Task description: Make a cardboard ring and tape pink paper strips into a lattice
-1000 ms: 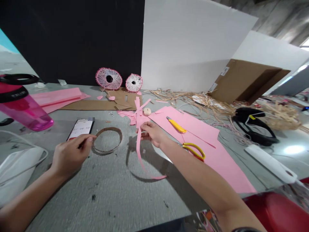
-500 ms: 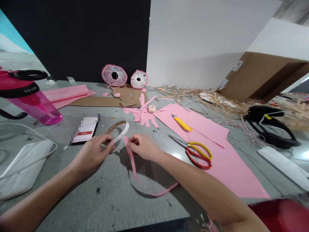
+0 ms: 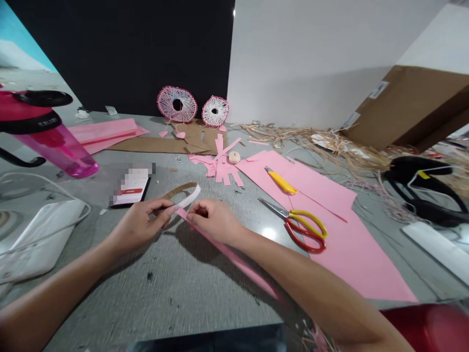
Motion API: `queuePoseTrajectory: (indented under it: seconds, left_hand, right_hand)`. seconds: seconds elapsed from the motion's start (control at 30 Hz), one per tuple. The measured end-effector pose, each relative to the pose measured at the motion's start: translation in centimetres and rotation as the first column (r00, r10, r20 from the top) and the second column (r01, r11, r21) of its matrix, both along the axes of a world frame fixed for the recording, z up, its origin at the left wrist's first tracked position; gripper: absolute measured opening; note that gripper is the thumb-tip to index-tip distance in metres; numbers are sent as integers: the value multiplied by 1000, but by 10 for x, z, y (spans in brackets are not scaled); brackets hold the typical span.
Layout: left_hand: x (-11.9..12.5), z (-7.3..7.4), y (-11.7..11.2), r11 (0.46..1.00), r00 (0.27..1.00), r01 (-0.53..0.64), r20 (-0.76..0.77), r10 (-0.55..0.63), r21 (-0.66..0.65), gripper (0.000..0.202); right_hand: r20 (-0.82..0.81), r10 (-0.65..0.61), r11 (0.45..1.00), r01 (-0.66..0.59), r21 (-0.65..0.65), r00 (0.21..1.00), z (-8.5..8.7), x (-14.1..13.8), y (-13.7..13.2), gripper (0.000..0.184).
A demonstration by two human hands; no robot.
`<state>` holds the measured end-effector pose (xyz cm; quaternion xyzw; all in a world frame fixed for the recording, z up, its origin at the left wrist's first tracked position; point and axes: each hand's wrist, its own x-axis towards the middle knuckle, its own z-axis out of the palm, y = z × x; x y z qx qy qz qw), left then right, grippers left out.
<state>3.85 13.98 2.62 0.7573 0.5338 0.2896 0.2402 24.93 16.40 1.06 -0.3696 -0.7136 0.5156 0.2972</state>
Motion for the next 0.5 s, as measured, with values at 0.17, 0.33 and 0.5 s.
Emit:
queuePoseTrajectory:
  seconds: [0.17,0.33,0.5]
  left_hand:
    - [0,5,-3,997,995,41,-96,-34,70,33]
    - [6,9,-6,985,972,117,-219,-87,126,36]
    - [8,5,-5,985,965,136,-239,-106,111,36]
  right_hand:
    - [133,-85,939,35,343,987,12,4,0,13]
    - [287,-65,835,-105,540,956,22,7,1,18]
    - [363,-96,849,-114,515,927,23,5,1,10]
